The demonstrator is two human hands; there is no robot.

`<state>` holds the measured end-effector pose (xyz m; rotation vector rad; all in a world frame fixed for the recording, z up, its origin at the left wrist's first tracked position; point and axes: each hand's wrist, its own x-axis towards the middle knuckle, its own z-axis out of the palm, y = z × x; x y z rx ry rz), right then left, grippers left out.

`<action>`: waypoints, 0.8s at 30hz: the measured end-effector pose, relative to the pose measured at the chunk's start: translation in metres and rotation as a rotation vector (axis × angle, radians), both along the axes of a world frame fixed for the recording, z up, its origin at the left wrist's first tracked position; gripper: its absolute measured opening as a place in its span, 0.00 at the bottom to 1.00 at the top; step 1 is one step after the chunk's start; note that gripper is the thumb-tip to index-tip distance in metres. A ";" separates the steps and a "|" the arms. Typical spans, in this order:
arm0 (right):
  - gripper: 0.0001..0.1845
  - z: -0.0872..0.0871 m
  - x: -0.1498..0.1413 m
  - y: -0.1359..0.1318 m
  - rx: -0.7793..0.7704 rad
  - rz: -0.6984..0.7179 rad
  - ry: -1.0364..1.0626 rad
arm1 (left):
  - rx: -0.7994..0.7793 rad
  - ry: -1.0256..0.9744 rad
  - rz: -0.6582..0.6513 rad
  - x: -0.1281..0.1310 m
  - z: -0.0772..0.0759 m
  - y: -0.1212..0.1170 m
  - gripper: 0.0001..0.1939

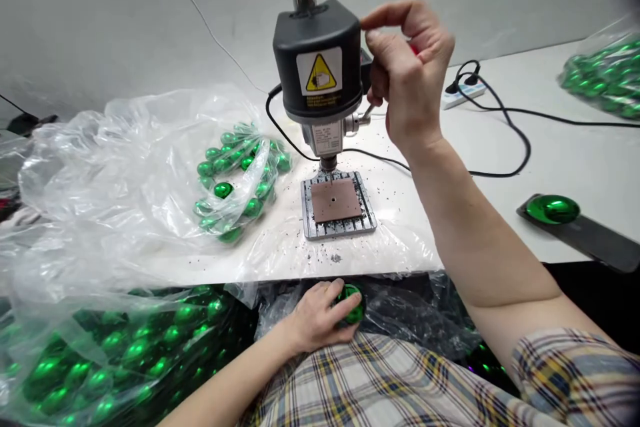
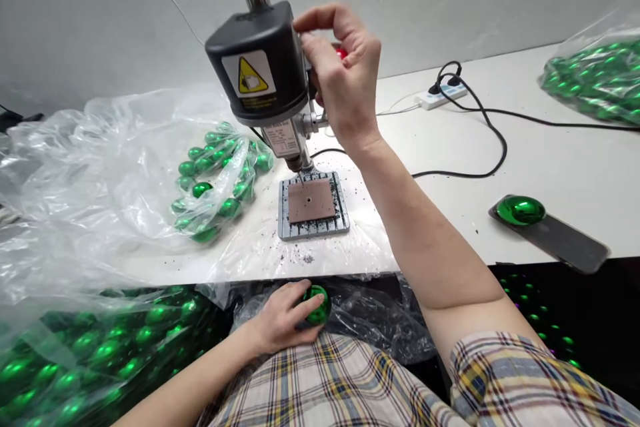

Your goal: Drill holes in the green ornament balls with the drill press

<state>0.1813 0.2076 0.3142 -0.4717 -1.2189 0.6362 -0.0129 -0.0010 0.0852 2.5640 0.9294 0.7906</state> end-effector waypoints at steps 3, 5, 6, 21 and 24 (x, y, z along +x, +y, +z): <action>0.09 -0.001 -0.002 0.003 0.069 -0.033 0.017 | -0.410 0.208 0.200 -0.004 -0.037 -0.021 0.23; 0.09 -0.002 -0.003 0.006 0.078 -0.071 0.013 | -0.607 0.243 0.377 -0.002 -0.054 -0.022 0.24; 0.09 -0.002 -0.003 0.007 0.072 -0.077 0.007 | -0.670 0.255 0.458 0.001 -0.059 -0.021 0.24; 0.17 0.005 0.002 0.017 -0.082 -0.085 -0.139 | -0.927 0.468 0.625 0.005 -0.045 -0.046 0.30; 0.13 0.002 0.002 0.025 -0.175 -0.097 -0.122 | -0.896 0.513 0.640 0.001 -0.037 -0.060 0.24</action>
